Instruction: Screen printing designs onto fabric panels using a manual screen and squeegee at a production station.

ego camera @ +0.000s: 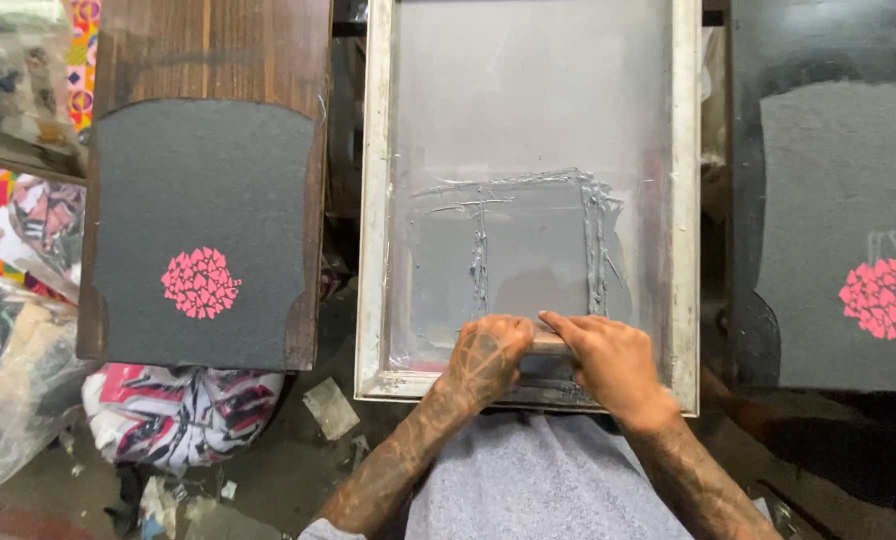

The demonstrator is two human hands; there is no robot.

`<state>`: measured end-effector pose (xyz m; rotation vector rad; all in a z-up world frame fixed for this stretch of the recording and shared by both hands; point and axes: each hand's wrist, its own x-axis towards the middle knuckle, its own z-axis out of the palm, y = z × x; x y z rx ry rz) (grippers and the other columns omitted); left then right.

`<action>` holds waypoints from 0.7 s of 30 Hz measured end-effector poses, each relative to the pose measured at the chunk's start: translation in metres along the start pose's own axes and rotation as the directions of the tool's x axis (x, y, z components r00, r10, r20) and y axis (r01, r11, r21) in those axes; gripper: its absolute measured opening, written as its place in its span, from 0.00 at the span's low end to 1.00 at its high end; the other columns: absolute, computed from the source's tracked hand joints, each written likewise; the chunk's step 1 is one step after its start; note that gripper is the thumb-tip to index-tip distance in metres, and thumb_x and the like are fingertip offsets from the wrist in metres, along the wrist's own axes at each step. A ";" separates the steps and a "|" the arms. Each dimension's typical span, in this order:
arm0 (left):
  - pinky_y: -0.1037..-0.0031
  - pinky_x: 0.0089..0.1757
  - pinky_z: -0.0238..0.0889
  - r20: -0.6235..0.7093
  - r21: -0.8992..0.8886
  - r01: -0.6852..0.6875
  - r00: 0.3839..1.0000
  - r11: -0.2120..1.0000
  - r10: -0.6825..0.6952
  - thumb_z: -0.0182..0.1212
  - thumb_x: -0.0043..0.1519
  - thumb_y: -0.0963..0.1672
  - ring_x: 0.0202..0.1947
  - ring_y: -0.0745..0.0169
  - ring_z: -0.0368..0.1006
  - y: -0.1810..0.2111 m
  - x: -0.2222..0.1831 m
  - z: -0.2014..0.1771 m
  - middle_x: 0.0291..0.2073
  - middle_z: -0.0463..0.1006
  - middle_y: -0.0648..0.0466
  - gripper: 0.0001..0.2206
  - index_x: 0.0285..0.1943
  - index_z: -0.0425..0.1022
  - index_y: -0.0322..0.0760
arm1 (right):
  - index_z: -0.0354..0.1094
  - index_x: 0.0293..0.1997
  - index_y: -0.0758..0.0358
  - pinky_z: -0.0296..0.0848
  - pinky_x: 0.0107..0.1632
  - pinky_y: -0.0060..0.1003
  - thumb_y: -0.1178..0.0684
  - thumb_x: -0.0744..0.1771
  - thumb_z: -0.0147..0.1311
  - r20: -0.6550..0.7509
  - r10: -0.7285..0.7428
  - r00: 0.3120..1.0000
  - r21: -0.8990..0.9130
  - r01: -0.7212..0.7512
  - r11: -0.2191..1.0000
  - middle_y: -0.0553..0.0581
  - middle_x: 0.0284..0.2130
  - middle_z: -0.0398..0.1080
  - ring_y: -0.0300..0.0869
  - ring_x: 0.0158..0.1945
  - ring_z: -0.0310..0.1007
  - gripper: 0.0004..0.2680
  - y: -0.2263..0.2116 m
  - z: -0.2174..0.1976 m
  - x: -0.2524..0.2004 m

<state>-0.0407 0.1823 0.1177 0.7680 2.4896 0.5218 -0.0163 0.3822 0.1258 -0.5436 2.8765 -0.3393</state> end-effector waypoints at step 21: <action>0.47 0.36 0.62 -0.161 -0.596 0.592 0.574 0.543 -0.803 0.31 0.66 0.62 0.35 0.30 0.73 -0.136 -0.104 0.038 0.35 0.77 0.36 0.31 0.48 0.64 0.35 | 0.26 0.81 0.50 0.54 0.63 0.64 0.31 0.69 0.25 0.232 0.743 0.627 0.534 -0.721 0.441 0.80 0.66 0.56 0.77 0.64 0.58 0.30 0.078 -0.005 -0.050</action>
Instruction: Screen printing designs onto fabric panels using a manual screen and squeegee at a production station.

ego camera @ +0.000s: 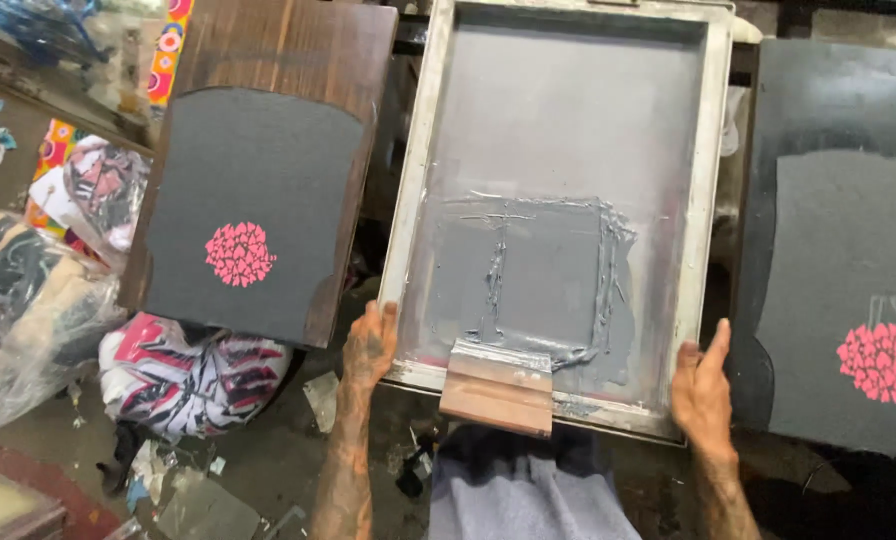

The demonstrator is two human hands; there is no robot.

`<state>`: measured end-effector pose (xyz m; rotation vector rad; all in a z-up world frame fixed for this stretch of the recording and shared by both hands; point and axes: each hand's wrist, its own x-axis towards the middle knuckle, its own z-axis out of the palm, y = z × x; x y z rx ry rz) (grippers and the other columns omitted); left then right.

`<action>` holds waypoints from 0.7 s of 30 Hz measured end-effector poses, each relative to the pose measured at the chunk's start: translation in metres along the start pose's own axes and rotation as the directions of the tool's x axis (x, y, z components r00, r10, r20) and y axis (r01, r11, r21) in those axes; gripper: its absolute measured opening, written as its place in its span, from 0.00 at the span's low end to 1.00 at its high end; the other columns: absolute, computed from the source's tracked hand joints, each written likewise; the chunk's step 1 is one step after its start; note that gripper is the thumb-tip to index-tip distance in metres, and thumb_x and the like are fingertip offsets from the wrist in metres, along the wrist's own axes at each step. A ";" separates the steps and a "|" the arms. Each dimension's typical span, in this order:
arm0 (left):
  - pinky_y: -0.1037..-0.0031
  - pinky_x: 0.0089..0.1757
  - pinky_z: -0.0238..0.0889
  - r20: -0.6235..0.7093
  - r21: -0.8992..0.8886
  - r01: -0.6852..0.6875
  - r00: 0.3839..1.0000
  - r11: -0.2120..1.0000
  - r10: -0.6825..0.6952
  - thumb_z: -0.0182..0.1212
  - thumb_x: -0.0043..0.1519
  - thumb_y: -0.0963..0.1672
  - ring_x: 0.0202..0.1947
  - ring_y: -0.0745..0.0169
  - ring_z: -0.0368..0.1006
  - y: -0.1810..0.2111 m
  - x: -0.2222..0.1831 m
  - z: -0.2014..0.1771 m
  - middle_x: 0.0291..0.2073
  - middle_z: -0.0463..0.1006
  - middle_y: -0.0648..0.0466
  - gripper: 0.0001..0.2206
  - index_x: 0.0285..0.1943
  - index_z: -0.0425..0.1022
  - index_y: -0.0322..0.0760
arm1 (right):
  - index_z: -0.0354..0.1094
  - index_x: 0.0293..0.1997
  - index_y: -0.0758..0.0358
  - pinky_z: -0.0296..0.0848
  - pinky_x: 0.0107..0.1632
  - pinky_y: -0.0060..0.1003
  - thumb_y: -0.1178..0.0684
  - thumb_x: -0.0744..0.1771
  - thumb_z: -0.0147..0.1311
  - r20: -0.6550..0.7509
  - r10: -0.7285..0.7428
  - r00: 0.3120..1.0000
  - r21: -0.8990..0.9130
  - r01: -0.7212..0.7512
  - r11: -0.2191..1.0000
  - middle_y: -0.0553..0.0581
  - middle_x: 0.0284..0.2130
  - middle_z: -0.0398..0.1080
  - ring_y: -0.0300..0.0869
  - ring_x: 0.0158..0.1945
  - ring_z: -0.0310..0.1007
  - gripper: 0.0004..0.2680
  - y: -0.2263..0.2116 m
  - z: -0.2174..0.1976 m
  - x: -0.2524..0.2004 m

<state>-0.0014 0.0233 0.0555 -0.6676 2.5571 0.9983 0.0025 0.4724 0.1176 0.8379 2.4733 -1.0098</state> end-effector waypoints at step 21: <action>0.44 0.43 0.55 -0.177 0.040 -0.173 0.968 0.984 0.178 0.24 0.68 0.61 0.38 0.19 0.70 -0.218 0.085 -0.244 0.31 0.77 0.29 0.35 0.37 0.70 0.30 | 0.30 0.80 0.58 0.56 0.17 0.45 0.13 0.57 0.15 -0.231 -0.211 0.950 0.270 0.271 0.924 0.81 0.59 0.63 0.46 0.18 0.53 0.48 -0.217 0.206 -0.190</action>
